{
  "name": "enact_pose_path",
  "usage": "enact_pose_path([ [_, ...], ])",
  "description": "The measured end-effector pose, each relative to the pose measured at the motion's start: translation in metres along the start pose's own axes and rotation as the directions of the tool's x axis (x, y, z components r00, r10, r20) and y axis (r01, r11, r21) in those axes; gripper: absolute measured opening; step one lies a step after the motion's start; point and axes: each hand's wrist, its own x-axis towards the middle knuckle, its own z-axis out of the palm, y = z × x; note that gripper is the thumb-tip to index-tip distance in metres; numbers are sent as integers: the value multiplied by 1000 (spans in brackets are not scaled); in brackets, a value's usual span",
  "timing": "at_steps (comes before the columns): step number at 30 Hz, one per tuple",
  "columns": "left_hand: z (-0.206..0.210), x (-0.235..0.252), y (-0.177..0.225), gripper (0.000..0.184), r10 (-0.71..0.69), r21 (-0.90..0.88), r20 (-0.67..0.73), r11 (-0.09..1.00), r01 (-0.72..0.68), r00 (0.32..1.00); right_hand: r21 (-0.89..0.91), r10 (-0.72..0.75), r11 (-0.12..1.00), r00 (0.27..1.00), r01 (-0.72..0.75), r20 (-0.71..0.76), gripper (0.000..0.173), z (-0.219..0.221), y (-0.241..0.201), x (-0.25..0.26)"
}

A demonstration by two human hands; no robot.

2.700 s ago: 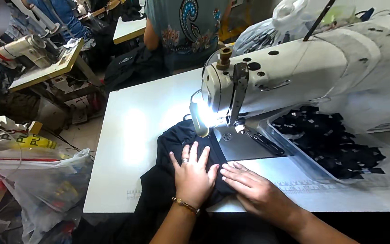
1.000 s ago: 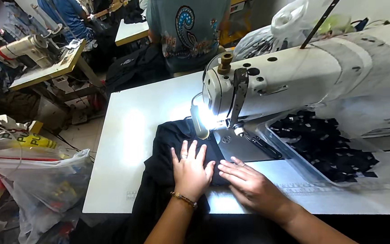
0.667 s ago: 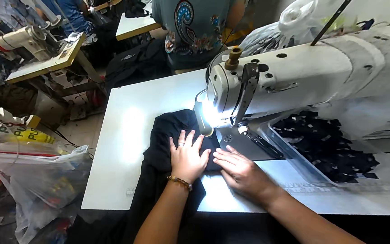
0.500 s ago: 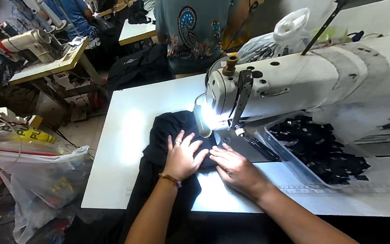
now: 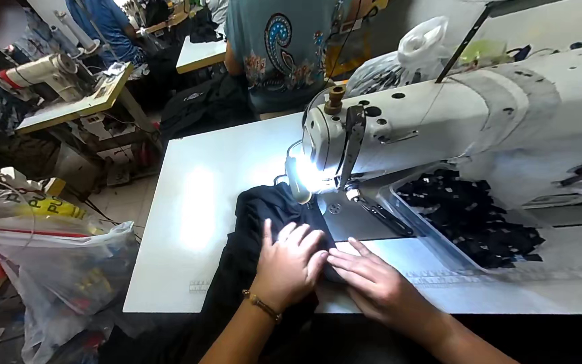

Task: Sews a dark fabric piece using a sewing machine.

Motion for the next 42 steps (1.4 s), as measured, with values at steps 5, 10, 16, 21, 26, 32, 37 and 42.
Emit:
enact_pose_path([
  [5, 25, -12, 4, 50, -159, 213, -15, 964, 158, 987, -22, 51, 998, 998, -50, 33, 29, 0, -2, -14],
  [10, 21, 0, -9, 49, -146, 202, -7, 969, 144, 989, -37, 83, 996, 996, -81, 44, 31, 3, 4, 1],
  [16, 15, 16, -20, 49, -159, 174, 8, 972, 155, 987, -50, 101, 994, 994, -100, 33, 31, 12, 12, 16],
  [21, 12, 22, -27, 49, -165, 170, 41, 973, 156, 985, -44, 128, 991, 991, -127, 34, 30, 15, 17, 23],
  [26, 2, 38, -41, 48, -172, 161, 92, 975, 156, 981, -41, 148, 988, 988, -146, 46, 31, 22, 29, 43],
  [32, -3, 30, -71, 24, 227, 71, -285, 974, -216, 931, -52, 159, 986, 986, -156, 48, 28, 26, 32, 54],
  [37, -27, 2, -29, 20, 421, 147, -212, 906, -398, 882, -51, 190, 981, 981, -188, 45, 29, 28, 32, 55],
  [42, -23, -1, -2, 21, 391, -6, -107, 919, -394, 914, -29, 30, 999, 1000, -30, -3, 21, 22, 14, 41],
])
